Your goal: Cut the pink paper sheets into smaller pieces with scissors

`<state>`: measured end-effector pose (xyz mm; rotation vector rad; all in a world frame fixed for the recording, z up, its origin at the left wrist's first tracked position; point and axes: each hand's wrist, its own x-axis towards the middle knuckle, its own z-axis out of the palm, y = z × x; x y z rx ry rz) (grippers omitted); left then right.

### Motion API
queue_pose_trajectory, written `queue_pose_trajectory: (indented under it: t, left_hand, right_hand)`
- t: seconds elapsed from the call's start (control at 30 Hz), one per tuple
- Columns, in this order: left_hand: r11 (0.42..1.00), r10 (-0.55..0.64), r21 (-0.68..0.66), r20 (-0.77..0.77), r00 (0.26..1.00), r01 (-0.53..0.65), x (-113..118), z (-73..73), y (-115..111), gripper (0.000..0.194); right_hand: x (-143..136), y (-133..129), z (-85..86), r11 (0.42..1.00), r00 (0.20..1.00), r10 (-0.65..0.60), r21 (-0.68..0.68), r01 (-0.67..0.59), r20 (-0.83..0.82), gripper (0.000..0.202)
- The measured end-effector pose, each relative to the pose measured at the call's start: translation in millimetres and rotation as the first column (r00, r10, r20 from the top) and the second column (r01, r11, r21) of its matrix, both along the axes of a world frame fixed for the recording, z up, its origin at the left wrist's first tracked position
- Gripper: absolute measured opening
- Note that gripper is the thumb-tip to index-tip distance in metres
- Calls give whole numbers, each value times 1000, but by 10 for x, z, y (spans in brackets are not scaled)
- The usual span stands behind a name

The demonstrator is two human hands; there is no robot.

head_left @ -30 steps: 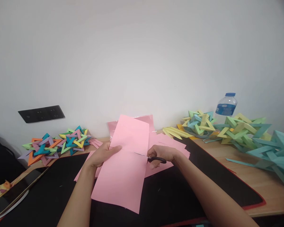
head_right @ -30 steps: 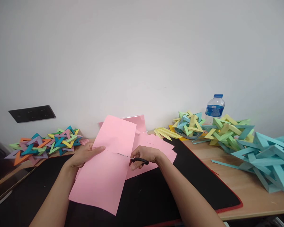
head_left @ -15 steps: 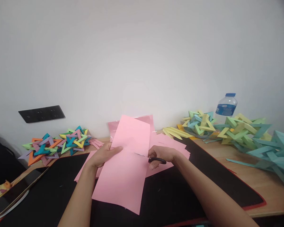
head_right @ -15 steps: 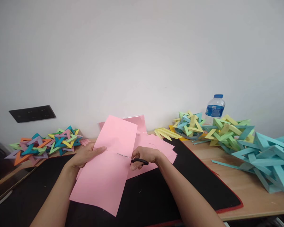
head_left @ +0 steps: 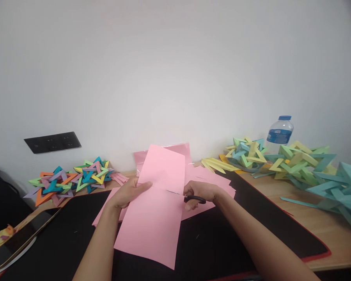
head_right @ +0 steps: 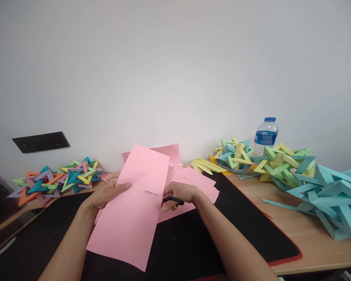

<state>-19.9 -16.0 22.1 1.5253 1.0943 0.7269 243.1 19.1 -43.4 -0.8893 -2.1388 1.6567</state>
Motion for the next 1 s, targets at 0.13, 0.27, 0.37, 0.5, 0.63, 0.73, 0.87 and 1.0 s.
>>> queue_pose_trajectory:
  t: [0.13, 0.27, 0.37, 0.5, 0.63, 0.73, 0.87, 1.0]
  left_hand:
    - [1000, 2, -9, 13, 1000, -1, -8, -13, 11, 28]
    - [1000, 21, -11, 0, 1000, -21, -4, 0, 4, 30]
    - [1000, 22, 0, -10, 1000, -22, -4, 1, 2, 33]
    - [1000, 12, 5, -24, 1000, -11, -15, -35, 27, 34]
    - [1000, -15, 27, -53, 999, 16, -27, -87, 60, 35]
    - [999, -7, 45, -69, 998, 10, -29, -101, 66, 39]
    - [999, 4, 54, -89, 996, 1, -31, -97, 64, 40]
    - [999, 2, 50, -93, 996, 3, -35, -97, 69, 39]
  right_hand:
    - [-3, -2, 1, 1000, 1000, -15, -10, 15, -6, 27]
    - [-9, 7, -14, 1000, 1000, -8, -27, 8, -18, 29]
    - [-10, 17, -34, 1000, 1000, -10, -25, 10, -14, 30]
    - [-12, 15, -36, 1000, 1000, -7, -28, 7, -22, 29]
    - [-12, 7, -16, 999, 999, 38, 5, -38, -3, 30]
    - [-8, 13, -20, 999, 999, 41, 8, -41, 4, 31]
    - [-2, 33, -58, 1000, 999, 12, 15, -12, 34, 33]
    - [1, 50, -89, 1000, 999, 14, 18, -15, 42, 35]
